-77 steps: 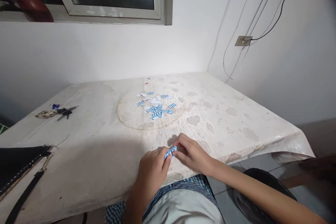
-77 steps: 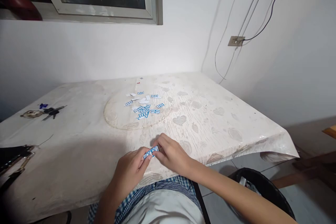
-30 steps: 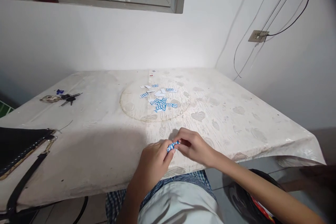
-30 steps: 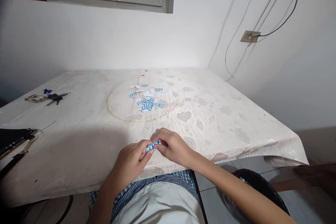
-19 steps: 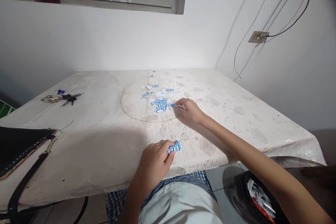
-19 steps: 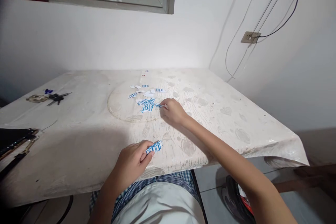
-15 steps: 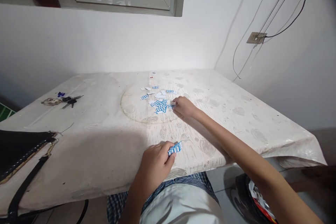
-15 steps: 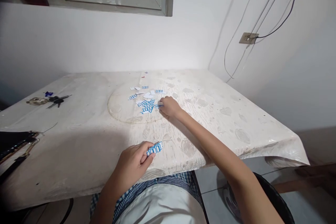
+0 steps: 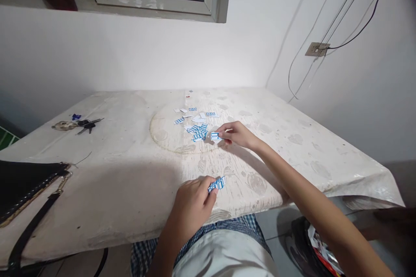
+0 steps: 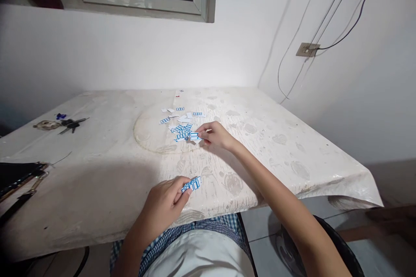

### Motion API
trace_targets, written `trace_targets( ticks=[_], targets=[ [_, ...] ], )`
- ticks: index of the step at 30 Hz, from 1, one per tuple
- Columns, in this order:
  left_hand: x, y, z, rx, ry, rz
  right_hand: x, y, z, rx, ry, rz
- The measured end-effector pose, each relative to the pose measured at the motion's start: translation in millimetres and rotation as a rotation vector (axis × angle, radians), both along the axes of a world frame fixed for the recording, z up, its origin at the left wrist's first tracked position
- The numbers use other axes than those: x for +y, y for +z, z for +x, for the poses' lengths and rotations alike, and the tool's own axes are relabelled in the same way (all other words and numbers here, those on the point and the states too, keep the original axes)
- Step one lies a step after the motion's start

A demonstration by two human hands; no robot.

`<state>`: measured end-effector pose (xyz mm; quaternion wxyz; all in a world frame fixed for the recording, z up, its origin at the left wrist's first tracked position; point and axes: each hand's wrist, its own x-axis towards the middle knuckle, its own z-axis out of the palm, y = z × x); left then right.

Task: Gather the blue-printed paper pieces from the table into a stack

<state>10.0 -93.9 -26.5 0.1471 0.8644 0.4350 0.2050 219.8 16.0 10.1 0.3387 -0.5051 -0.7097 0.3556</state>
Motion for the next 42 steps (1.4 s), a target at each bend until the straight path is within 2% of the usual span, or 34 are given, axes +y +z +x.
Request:
trace_targets(
  ticks=[4, 10, 15, 17, 21, 24, 31, 35, 37, 39, 42],
  targets=[
    [-1.3, 0.3, -0.5, 0.0, 0.006, -0.004, -31.6, 4.7, 1.0, 0.125, 0.044, -0.045],
    [-0.9, -1.0, -0.4, 0.007, 0.008, -0.008, -59.1, 2.7, 1.9, 0.28, 0.061, -0.188],
    [-0.9, 2.7, 0.8, 0.038, 0.023, -0.018, -91.7, -1.3, 2.2, 0.256, 0.225, -0.323],
    [-1.0, 4.7, 1.6, 0.062, 0.032, -0.026, -100.7, -9.2, -1.2, 0.184, 0.209, -0.267],
    [-0.6, 5.2, 1.7, 0.081, 0.031, -0.038, -105.7, -28.9, -12.6, 0.047, 0.138, -0.011],
    [0.6, 2.1, 0.1, 0.064, 0.007, -0.021, -106.3, -35.4, -19.3, -0.005, 0.116, 0.101],
    [2.8, -2.5, -2.8, 0.042, -0.033, 0.032, -99.2, -26.5, -13.8, 0.069, 0.057, 0.096],
    [2.9, -2.7, -2.8, 0.037, -0.015, 0.042, -84.1, -30.3, -10.4, -0.175, 0.071, 0.318],
    [3.0, -2.8, -2.4, 0.038, -0.011, 0.049, -79.5, -33.8, -12.4, -0.288, 0.084, 0.387],
    [3.3, -2.9, -1.8, 0.047, -0.01, 0.052, -77.5, -37.0, -14.9, -0.345, 0.066, 0.409],
    [3.6, -3.4, -1.1, 0.064, 0.0, 0.059, -77.3, -41.0, -16.3, -0.32, 0.052, 0.392]
  ],
)
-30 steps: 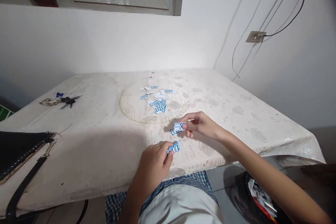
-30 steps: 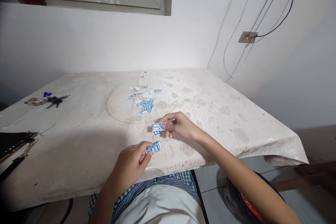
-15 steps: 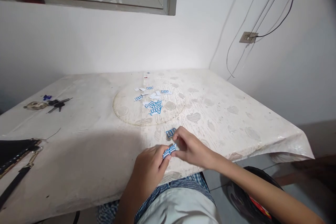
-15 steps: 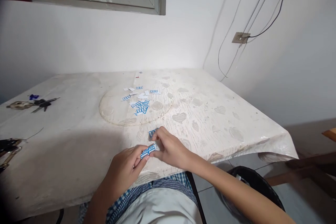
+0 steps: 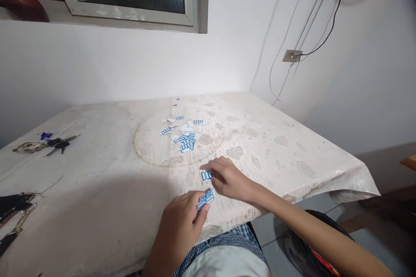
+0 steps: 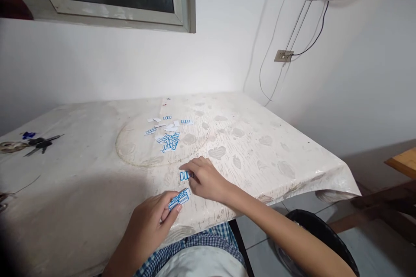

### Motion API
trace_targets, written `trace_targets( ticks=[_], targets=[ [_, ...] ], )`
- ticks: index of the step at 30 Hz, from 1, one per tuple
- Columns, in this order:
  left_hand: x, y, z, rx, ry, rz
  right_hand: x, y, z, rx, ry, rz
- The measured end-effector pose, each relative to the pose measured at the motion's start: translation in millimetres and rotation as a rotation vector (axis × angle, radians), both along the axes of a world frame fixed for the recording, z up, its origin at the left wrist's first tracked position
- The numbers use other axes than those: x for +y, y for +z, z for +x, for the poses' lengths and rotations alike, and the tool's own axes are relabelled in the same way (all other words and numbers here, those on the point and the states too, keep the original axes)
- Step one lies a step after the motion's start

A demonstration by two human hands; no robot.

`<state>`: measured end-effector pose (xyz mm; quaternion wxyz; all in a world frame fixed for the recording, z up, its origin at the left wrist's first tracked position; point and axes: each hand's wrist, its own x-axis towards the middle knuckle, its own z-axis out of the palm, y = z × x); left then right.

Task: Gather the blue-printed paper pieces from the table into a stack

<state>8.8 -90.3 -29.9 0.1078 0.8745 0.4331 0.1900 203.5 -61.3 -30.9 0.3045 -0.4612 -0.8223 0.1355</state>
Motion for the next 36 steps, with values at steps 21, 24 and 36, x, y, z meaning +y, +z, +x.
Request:
trace_targets(
  ticks=[21, 24, 36],
  targets=[
    [-0.4, -2.0, 1.1, 0.005, 0.011, 0.009, 0.3, 4.0, -2.1, -0.083, 0.007, -0.029],
    [-0.9, -2.2, 0.5, -0.011, 0.011, 0.004, -0.2, 5.8, -0.7, -0.055, 0.015, -0.071],
    [-0.7, -2.4, -0.3, -0.087, 0.01, -0.008, -17.9, 23.2, 12.0, -0.169, 0.165, -0.075]
  ],
)
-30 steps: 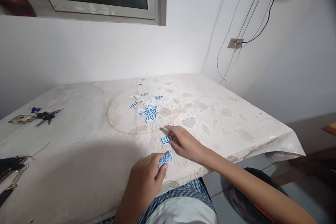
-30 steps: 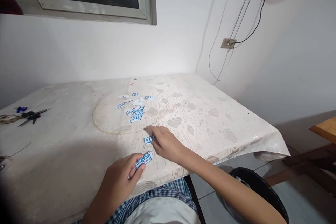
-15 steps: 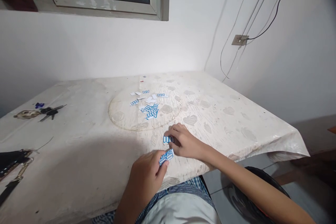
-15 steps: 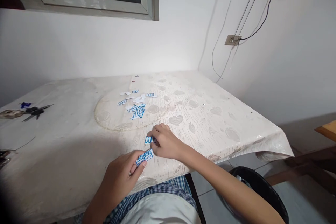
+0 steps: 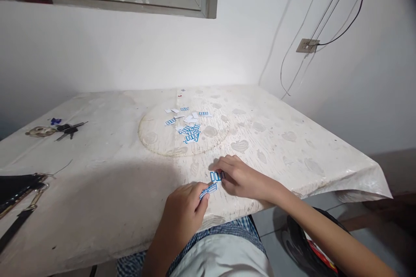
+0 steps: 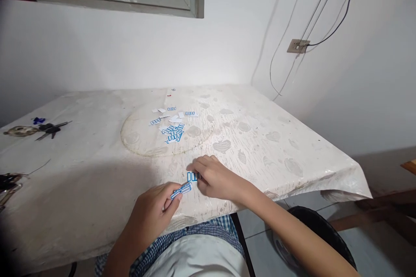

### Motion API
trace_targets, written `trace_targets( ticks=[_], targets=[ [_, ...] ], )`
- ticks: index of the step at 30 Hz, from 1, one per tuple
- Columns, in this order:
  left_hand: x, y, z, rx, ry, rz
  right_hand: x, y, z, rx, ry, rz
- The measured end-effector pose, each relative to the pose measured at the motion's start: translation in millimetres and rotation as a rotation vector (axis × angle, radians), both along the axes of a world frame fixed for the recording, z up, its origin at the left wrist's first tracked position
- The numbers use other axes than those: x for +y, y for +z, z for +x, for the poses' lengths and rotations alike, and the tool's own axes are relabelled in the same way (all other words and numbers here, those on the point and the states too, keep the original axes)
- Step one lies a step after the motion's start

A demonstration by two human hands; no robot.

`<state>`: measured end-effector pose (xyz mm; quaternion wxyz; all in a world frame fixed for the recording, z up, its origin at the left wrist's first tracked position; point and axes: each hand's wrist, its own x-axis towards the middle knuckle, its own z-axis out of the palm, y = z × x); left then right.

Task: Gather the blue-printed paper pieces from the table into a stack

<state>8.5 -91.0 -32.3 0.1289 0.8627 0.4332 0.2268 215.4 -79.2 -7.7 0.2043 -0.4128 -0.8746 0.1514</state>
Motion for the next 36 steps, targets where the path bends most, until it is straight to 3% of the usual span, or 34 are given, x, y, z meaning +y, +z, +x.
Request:
trace_targets(
  ticks=[8, 12, 16, 20, 22, 24, 26, 30, 36],
  targets=[
    [-0.3, -8.9, -5.0, -0.305, 0.262, -0.118, -45.4, 3.9, 17.2, -0.05, 0.056, -0.089],
    [-1.9, -7.8, -3.5, -0.314, 0.275, -0.123, -61.3, -9.0, 22.0, 0.011, 0.067, -0.047],
    [-3.5, -1.7, -3.5, -0.249, 0.186, -0.188, -59.7, -20.2, 23.0, 0.142, 0.081, -0.005],
    [-4.5, 4.2, -3.0, -0.179, 0.128, -0.216, -53.7, -22.8, 21.4, 0.105, 0.107, 0.18],
    [-4.9, 5.7, -2.1, -0.134, 0.106, -0.195, -52.2, -21.2, 20.4, 0.066, 0.036, 0.331],
    [-5.1, 6.2, -1.3, -0.098, 0.092, -0.171, -51.4, -17.6, 18.8, 0.079, -0.03, 0.395],
    [-5.1, 5.8, -0.6, -0.077, 0.089, -0.152, -50.6, -13.0, 15.7, 0.162, -0.032, 0.316],
    [-4.9, 4.7, 0.7, -0.059, 0.105, -0.12, -48.7, -7.4, 5.5, 0.343, 0.008, 0.022],
    [-5.4, 6.5, 3.1, -0.029, 0.11, -0.109, -44.8, -13.9, -2.1, 0.573, -0.179, -0.342]
  ],
)
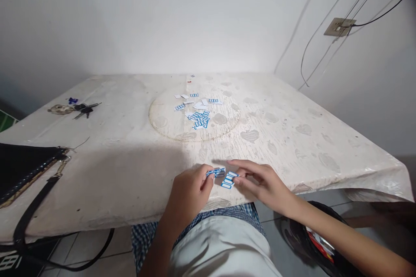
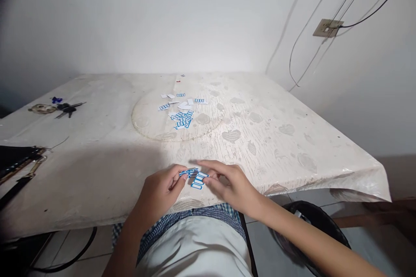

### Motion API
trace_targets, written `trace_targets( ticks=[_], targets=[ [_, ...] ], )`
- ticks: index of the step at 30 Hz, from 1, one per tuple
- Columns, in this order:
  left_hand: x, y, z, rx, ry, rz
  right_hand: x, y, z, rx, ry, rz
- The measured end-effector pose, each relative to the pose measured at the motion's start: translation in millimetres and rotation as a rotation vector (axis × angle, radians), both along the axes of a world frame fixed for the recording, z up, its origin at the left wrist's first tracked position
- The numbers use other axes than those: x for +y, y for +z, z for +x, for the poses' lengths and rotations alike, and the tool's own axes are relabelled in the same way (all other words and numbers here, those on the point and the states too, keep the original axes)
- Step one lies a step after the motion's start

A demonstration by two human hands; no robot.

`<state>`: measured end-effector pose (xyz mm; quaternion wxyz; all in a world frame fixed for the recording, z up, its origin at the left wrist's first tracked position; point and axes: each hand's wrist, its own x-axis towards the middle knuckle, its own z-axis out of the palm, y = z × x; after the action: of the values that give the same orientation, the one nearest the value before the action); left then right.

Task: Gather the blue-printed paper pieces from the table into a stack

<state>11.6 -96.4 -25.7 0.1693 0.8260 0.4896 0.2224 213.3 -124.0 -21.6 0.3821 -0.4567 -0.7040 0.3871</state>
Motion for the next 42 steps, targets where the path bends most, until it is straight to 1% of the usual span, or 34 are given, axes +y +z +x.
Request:
trace_targets(
  ticks=[3, 6, 8, 11, 14, 16, 22, 29, 32, 37, 42],
  targets=[
    [-0.1, 0.0, 0.7, 0.006, 0.017, 0.006, 2.9, 0.2, -1.2, 0.116, 0.034, -0.134],
    [0.2, -0.6, 0.7, -0.005, 0.02, 0.006, 5.9, 2.5, -3.5, 0.193, 0.032, -0.173],
    [0.4, -0.8, 0.3, -0.011, 0.013, 0.0, 7.8, 3.6, -5.5, 0.175, 0.019, -0.145],
    [0.4, -0.6, -0.9, -0.023, -0.014, -0.019, 10.0, 2.6, -8.3, 0.093, -0.027, -0.105],
    [-0.5, 0.1, -2.2, -0.034, -0.057, -0.028, 10.4, -1.1, -10.8, 0.057, -0.051, -0.142],
    [-1.5, 1.0, -2.6, -0.027, -0.08, -0.022, 10.0, -3.9, -12.6, 0.018, -0.064, -0.137],
    [-2.7, 1.6, -2.2, 0.012, -0.09, 0.002, 11.7, -8.8, -19.5, -0.051, -0.09, 0.042],
    [-0.6, -1.9, -2.0, -0.014, -0.094, 0.043, 9.7, -15.2, -24.6, -0.175, -0.158, 0.165],
    [-0.3, -1.4, -1.4, -0.011, -0.094, 0.053, 8.0, -14.8, -24.6, -0.186, -0.157, 0.155],
    [-1.0, -0.9, -1.2, 0.0, -0.084, 0.049, 13.7, -15.9, -25.0, -0.118, -0.051, 0.087],
    [-1.9, -1.4, -1.0, -0.001, -0.082, 0.048, 14.4, -19.1, -28.0, -0.058, -0.02, 0.089]
  ],
)
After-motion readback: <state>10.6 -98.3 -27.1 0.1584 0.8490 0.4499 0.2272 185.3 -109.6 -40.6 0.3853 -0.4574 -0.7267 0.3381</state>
